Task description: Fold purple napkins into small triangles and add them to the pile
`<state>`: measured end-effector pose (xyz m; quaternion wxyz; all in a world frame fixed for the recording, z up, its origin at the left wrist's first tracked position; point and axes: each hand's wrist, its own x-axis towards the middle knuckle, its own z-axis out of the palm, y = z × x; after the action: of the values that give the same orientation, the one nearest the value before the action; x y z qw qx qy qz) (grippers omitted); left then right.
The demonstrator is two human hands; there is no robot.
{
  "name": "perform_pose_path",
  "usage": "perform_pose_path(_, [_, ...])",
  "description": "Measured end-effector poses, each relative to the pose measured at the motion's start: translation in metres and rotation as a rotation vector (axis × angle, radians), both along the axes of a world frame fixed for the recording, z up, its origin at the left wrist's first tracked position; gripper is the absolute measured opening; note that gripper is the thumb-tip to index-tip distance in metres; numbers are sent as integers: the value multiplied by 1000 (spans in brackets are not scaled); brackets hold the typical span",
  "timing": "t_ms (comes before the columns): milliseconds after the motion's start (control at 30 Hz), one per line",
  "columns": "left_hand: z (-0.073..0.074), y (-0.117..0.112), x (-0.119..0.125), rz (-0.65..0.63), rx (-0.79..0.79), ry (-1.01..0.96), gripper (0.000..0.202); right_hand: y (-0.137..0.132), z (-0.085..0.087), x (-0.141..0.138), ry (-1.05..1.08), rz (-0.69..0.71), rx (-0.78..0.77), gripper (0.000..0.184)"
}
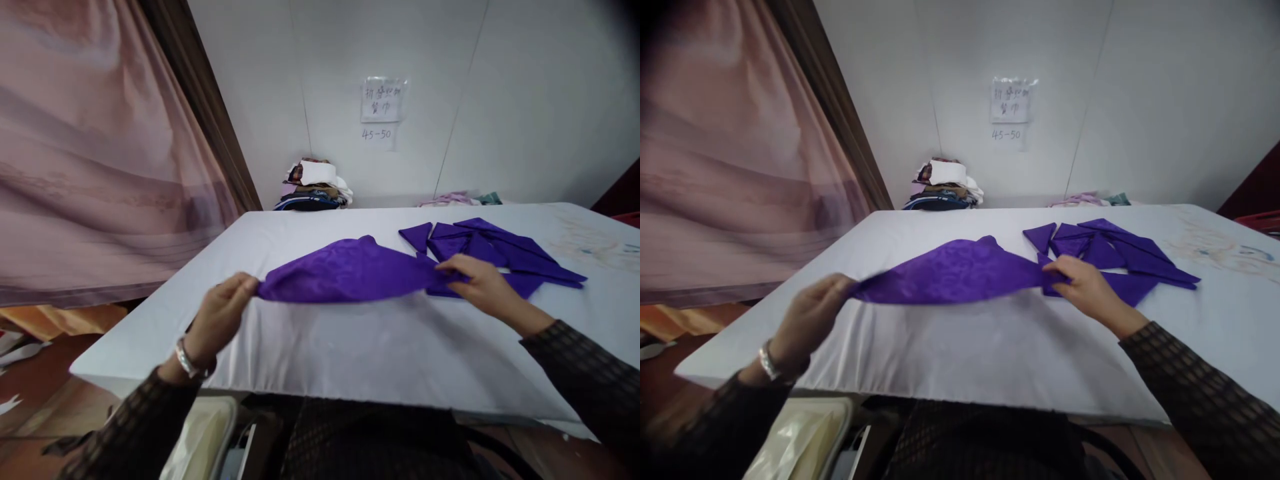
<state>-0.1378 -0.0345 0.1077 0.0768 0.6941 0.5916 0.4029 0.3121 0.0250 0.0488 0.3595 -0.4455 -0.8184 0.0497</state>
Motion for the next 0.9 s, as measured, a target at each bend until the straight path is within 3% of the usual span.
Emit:
perform_pose_path(100, [-24,-23,27,-238,-116,32,36,-14,-28,-9,-142,54,-209,33])
perform_pose_path(200, [-34,-35,70,-411,-122,84,36,-51,-28,-52,-105,238,-317,71])
perform_pose_path(300, [-41,-39,113,-512,-11,193,36,-94,-25,-104,19,382,-396,97])
perform_pose_path(367, [-44,-40,135,-563,51,272,38,-111,-29,-125,175,353,-427,91])
perform_pose_path(433, [-48,-42,146,-624,36,287,35,-116,-34,-129,320,323,-466,65])
perform_pose_path(500, [-54,-45,146,-681,-50,276,43,-114,-35,-116,391,323,-497,38])
perform_pose_path(567, [-65,-48,139,-696,-142,330,63,-111,-29,-96,400,294,-496,25])
perform_pose_path(667, [-93,-55,119,-614,-236,469,59,-111,-19,-65,420,160,-482,21])
perform_pose_path(767, [-123,-62,98,-571,-292,473,60,-112,-17,-46,462,72,-518,17])
perform_pose_path(833, [-135,-64,85,-544,-293,468,60,-109,-18,-41,493,32,-548,16])
perform_pose_path(900, [-137,-61,73,-516,-304,469,55,-102,-17,-38,517,1,-583,16])
